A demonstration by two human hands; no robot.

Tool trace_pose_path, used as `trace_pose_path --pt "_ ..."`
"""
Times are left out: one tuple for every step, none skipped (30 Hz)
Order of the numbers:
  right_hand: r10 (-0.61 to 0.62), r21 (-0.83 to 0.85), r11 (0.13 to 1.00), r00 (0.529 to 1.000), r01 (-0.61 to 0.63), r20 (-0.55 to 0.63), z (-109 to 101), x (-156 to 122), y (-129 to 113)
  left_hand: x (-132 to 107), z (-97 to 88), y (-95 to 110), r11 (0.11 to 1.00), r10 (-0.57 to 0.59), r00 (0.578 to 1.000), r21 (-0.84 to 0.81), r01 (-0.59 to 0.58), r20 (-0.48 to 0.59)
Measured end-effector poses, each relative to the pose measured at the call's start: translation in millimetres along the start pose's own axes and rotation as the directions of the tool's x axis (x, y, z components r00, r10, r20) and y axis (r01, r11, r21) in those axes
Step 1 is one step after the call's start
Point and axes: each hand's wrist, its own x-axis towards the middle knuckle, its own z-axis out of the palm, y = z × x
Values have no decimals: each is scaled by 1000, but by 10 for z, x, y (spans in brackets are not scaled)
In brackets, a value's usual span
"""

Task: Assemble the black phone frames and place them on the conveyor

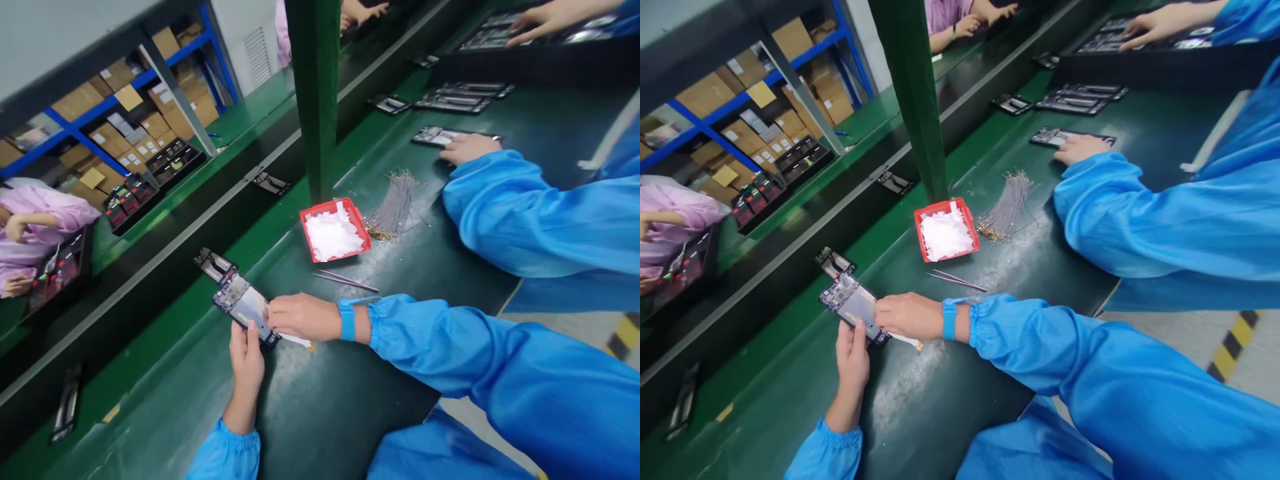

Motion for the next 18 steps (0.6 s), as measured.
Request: trace_pose_path --pt "-3 -18 1000 1000 3 9 -1 4 -9 1 0 0 1000 2 1000 6 -2 -2" --pt "3 -33 999 1000 -3 15 -12 13 -16 3 3 -2 1000 1 1000 2 -1 -6" --pt "17 -45 999 1000 -16 16 -38 26 -20 6 6 -7 1000 -2 1000 -6 2 -12" --pt "43 -52 998 999 -43 4 -82 42 -18 10 11 -13 1000 -4 1000 -13 3 -20" --pt "83 -49 995 996 -84 -27 -151 57 -10 14 15 -20 1000 -6 1000 -21 5 -29" --pt "138 -30 990 987 -141 -80 -245 65 7 17 19 -26 1000 -11 999 -27 10 -36" --pt "211 7 977 966 -212 -151 -363 63 35 21 22 -33 999 -20 999 -31 19 -39" --pt "296 57 955 928 -291 -226 -504 44 74 23 22 -40 999 -32 999 -35 30 -40" --pt "386 111 922 873 -370 -300 -660 8 125 25 20 -48 998 -43 998 -38 42 -38" --pt "466 149 884 811 -444 -353 -824 -45 187 27 17 -57 998 -51 998 -39 50 -38" --pt "528 149 845 755 -514 -388 -985 -111 259 26 13 -66 998 -54 998 -36 53 -37" --pt "570 106 802 701 -587 -429 -1133 -182 335 24 9 -74 998 -51 998 -28 50 -39" --pt "596 24 746 652 -665 -468 -1258 -249 409 20 8 -80 999 -42 998 -21 41 -44" --pt "607 -84 678 621 -730 -496 -1347 -302 472 14 9 -82 999 -32 998 -19 31 -47" --pt "607 -190 610 608 -769 -511 -1392 -335 514 7 13 -78 999 -22 998 -30 21 -52" --pt "592 -281 564 618 -776 -518 -1388 -341 527 -1 21 -67 998 -17 998 -57 14 -55" --pt "562 -348 556 650 -755 -511 -1334 -321 505 -9 32 -48 995 -20 998 -100 14 -56" --pt "517 -386 600 708 -700 -480 -1234 -278 445 -18 46 -20 987 -28 998 -157 18 -58"
